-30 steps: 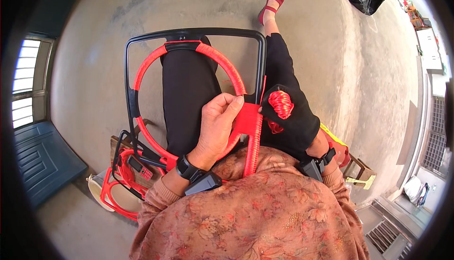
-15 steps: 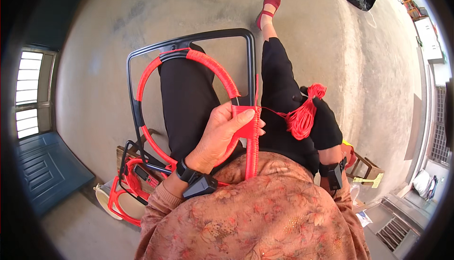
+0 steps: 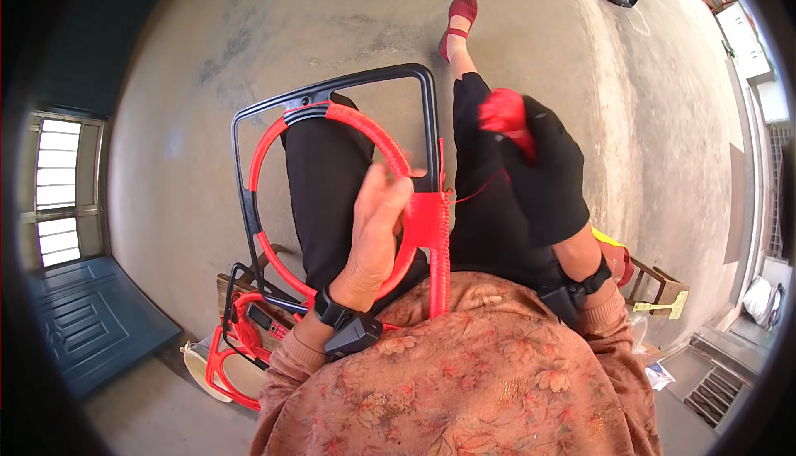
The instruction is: The person is wrapping a red cord around the handle of a metal frame.
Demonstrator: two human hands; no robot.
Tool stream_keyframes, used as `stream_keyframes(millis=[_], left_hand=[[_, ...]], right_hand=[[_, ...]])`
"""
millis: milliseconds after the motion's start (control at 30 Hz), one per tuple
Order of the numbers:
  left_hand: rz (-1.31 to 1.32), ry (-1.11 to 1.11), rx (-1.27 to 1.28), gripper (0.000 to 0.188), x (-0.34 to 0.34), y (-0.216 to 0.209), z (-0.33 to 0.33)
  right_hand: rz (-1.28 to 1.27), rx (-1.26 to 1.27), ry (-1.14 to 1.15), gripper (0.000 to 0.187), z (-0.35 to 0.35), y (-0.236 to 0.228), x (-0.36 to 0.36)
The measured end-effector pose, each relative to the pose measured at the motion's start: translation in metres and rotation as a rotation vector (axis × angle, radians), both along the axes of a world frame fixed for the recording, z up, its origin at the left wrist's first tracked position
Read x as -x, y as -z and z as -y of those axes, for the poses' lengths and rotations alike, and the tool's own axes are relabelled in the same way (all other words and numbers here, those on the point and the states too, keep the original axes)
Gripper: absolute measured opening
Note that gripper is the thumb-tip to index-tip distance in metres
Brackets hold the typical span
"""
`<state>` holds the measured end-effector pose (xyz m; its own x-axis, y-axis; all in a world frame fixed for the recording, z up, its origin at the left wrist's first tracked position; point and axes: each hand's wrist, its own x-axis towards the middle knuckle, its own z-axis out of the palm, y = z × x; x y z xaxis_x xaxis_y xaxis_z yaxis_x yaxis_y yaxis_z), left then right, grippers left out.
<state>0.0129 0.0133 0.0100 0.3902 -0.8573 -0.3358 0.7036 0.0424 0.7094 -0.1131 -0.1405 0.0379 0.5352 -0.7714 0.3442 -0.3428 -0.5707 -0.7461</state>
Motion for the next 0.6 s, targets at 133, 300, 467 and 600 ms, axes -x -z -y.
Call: stream_keyframes(millis=[133, 300, 467, 600], left_hand=[[0.539, -0.335, 0.142, 0.047, -0.003, 0.010, 0.002], [0.465, -0.343, -0.061, 0.025, -0.002, 0.009, -0.008], [0.127, -0.317, 0.022, 0.028, -0.004, 0.010, -0.010], [-0.039, -0.171, -0.062, 0.045, -0.004, 0.022, -0.011]], right_hand=[[-0.196, 0.691, -0.386, 0.043, -0.013, -0.024, -0.033], [-0.035, 0.428, -0.352, 0.036, -0.012, -0.022, -0.028], [-0.089, -0.462, -0.341, 0.043, 0.000, 0.028, -0.004], [-0.143, -0.532, -0.573, 0.048, -0.008, 0.036, -0.016]])
